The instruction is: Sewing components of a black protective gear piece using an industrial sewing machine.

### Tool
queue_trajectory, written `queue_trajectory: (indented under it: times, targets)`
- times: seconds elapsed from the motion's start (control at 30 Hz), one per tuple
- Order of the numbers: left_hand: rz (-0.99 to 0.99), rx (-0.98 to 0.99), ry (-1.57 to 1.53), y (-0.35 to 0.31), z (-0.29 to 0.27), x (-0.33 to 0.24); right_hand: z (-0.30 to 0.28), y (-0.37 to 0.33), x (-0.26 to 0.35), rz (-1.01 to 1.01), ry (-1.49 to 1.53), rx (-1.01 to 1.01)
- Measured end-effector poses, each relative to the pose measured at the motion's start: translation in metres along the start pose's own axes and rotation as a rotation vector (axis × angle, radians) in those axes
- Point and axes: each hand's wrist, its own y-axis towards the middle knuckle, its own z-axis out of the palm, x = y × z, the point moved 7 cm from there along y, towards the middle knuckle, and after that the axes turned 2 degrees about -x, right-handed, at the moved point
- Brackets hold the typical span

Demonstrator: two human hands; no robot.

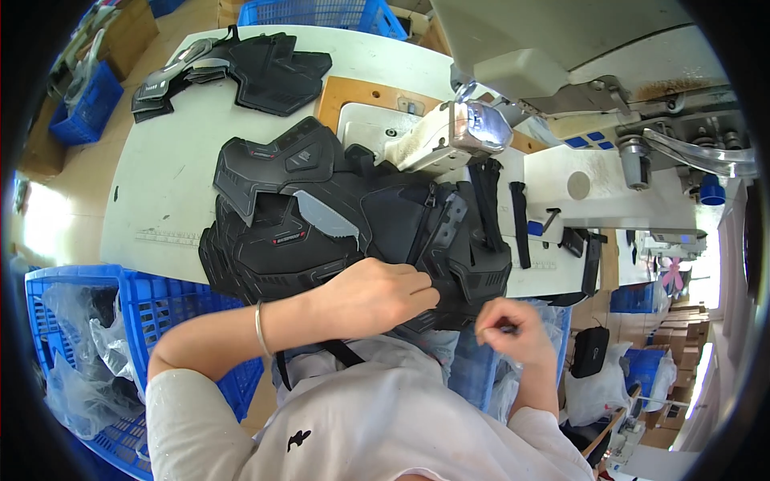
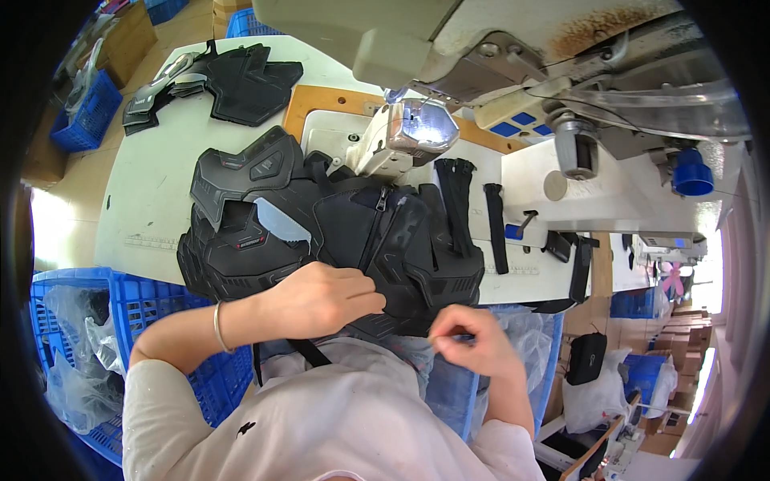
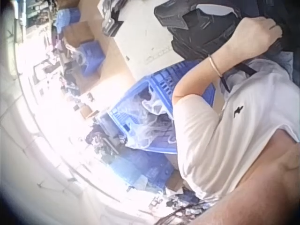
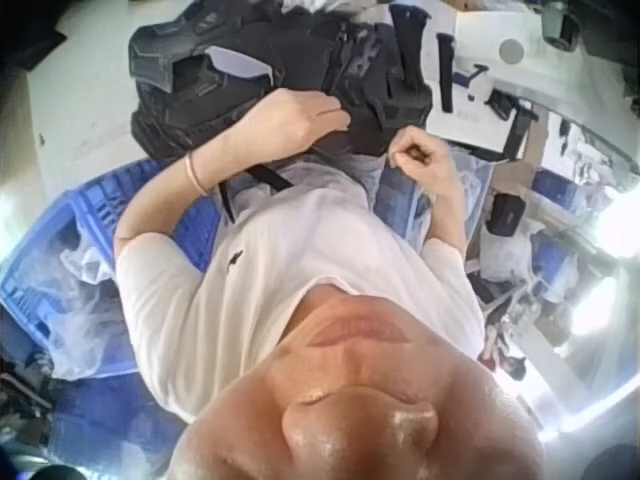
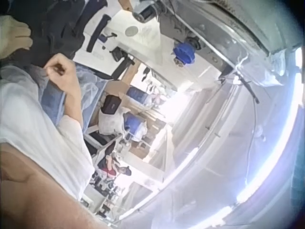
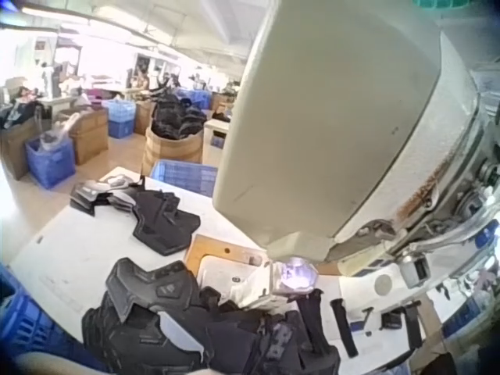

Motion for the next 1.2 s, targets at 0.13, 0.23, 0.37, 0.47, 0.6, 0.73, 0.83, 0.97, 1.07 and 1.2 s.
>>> queue_trajectory:
  times: [0.13,0.23,0.37,0.47,0.6,0.73,0.83,0.97,1.07,1.2]
  targets:
    - [-0.249,-0.351,0.114,0.018,-0.065,0.014,-0.047,-0.003,0.032,-0.131,-0.070,-0.219]
    - [-0.312,-0.614,0.009,0.033,-0.102,0.008,-0.100,-0.020,0.033,-0.301,0.108,-0.389]
    - [0.105,-0.945,0.410,0.060,-0.121,-0.029,-0.125,-0.045,0.000,-0.117,0.169,-0.477]
    - [0.093,-1.054,0.607,0.076,-0.126,-0.053,-0.124,-0.086,-0.069,0.174,-0.023,-0.504]
    - [0.080,-1.198,0.693,0.099,-0.127,-0.052,-0.083,-0.150,-0.164,0.791,-1.030,0.025]
    - [0.271,-1.027,0.776,0.091,-0.119,-0.049,-0.085,-0.173,-0.165,0.809,-0.963,-0.243]
    - [0.564,-0.792,0.697,0.090,-0.093,-0.055,-0.078,-0.158,-0.138,0.760,-0.818,-0.439]
    - [0.616,-0.679,0.551,0.111,-0.096,-0.054,-0.085,-0.128,-0.114,0.597,-0.959,-0.486]
    - [0.605,-0.632,0.563,0.120,-0.098,-0.047,-0.084,-0.100,-0.076,0.422,-0.851,-0.604]
    - [0.413,-0.532,0.465,0.116,-0.093,-0.031,-0.075,-0.073,-0.039,0.245,-0.706,-0.615]
